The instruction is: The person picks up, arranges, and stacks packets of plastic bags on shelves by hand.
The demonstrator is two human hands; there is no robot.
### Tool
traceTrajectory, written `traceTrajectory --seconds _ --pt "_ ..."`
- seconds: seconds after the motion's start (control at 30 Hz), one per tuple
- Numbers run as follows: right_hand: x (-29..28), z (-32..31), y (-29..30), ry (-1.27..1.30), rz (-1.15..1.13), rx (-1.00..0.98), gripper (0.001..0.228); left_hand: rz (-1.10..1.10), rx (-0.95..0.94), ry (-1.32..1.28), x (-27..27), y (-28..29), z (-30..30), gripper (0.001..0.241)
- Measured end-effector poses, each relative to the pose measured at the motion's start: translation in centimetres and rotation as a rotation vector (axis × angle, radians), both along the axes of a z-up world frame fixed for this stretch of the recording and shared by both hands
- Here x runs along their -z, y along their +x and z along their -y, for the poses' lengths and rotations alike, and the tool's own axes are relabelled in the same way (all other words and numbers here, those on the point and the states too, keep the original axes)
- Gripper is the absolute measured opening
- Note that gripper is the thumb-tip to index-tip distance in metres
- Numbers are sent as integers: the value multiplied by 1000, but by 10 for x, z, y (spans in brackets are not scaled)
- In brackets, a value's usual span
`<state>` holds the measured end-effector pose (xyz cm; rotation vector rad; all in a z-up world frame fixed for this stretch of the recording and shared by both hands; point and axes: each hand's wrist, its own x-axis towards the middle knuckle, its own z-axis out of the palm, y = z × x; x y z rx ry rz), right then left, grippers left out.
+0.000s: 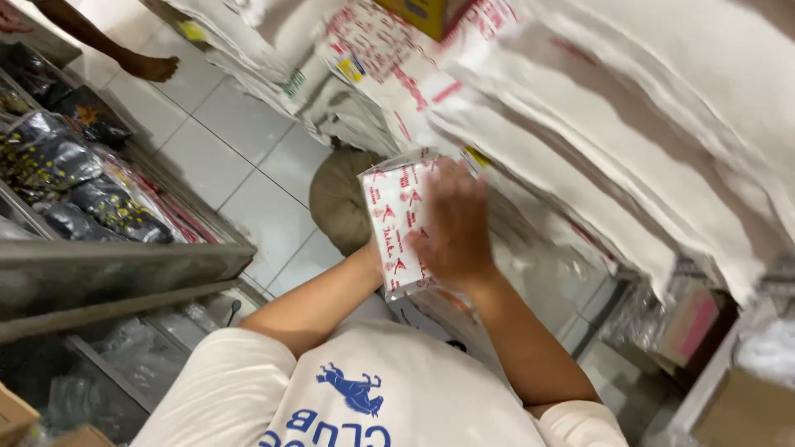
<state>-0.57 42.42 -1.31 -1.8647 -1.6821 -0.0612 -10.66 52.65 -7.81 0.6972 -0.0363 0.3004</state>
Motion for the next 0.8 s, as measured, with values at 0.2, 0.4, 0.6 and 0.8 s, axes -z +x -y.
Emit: traceTrajectory --seconds 0.2,0.4,0.6,0.8 --pt "26 143 15 -120 -80 187 90 185 398 -611 13 33 140 68" --pt "86 301 31 17 -514 277 98 -346 337 -525 72 72 264 63" --pt "117 411 51 588 -989 523 101 -409 262 158 38 104 434 67" --pt "54 480 63 1049 -1731 109 92 368 150 1234 -67 95 473 81"
